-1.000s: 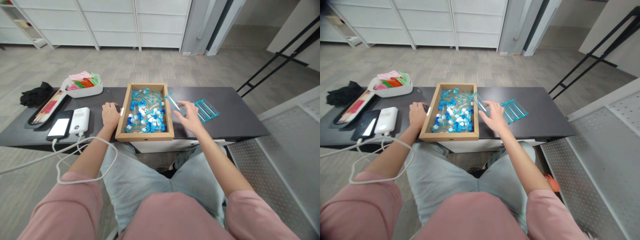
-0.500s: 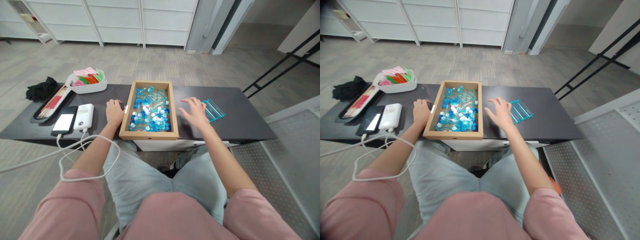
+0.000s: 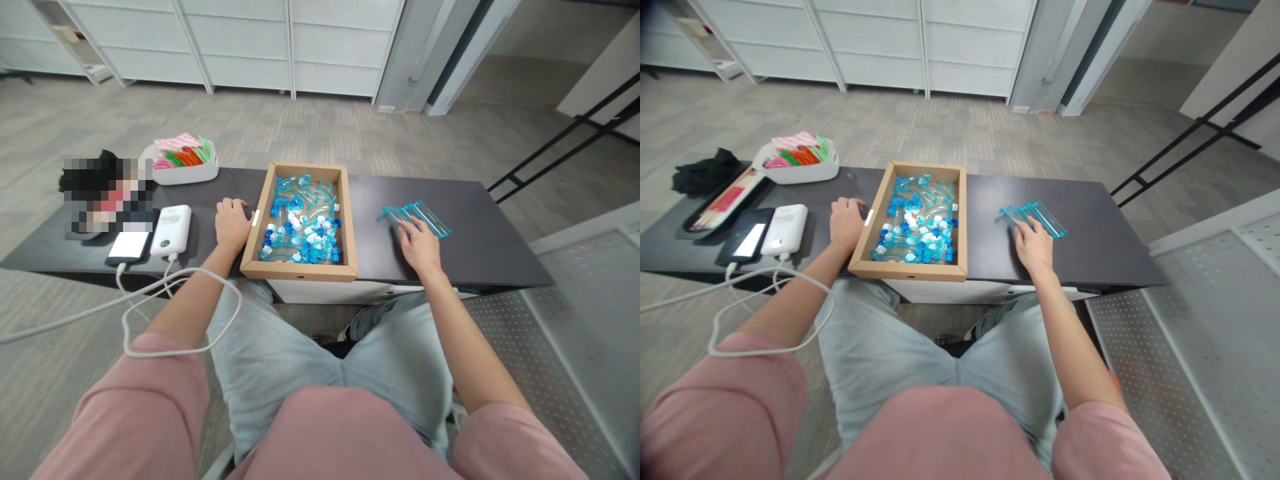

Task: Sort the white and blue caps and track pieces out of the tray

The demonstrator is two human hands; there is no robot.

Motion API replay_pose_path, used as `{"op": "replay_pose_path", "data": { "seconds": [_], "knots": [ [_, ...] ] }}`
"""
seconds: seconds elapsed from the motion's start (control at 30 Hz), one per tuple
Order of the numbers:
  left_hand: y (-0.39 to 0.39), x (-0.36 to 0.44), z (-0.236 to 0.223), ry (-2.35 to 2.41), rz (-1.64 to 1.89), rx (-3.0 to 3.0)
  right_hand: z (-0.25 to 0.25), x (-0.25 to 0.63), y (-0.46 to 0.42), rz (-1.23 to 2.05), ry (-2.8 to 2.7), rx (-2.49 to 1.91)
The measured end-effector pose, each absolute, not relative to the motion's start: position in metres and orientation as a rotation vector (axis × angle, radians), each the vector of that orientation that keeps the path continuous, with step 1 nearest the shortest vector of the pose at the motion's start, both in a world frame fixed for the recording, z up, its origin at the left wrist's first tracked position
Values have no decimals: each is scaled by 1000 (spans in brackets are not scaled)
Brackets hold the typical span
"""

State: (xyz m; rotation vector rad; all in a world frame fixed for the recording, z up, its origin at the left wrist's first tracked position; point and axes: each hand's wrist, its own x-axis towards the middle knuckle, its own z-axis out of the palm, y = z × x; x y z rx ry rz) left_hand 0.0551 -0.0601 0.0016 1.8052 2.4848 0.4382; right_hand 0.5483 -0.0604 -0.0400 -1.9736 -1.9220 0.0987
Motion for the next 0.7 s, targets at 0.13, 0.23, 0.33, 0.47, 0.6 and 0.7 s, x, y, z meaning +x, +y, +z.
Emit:
{"op": "replay_pose_path", "data": {
  "seconds": [0.13,0.23,0.33,0.47,0.6,0.7],
  "knots": [
    [-60,55,1,2493,430,1809,-36,538,-56,113,-1853,-1917],
    [-59,54,0,2493,423,1805,-24,512,-55,47,-1936,-1812],
    [-59,53,-1,2497,440,1810,-6,464,-51,142,-2138,-1591],
    [-59,52,-1,2501,424,1819,15,393,-39,327,-2379,-1239],
    [-59,52,-1,2496,429,1815,21,372,-23,381,-2459,-1115],
    [-58,52,-1,2486,449,1810,17,410,-16,308,-2325,-1282]
  ]
}}
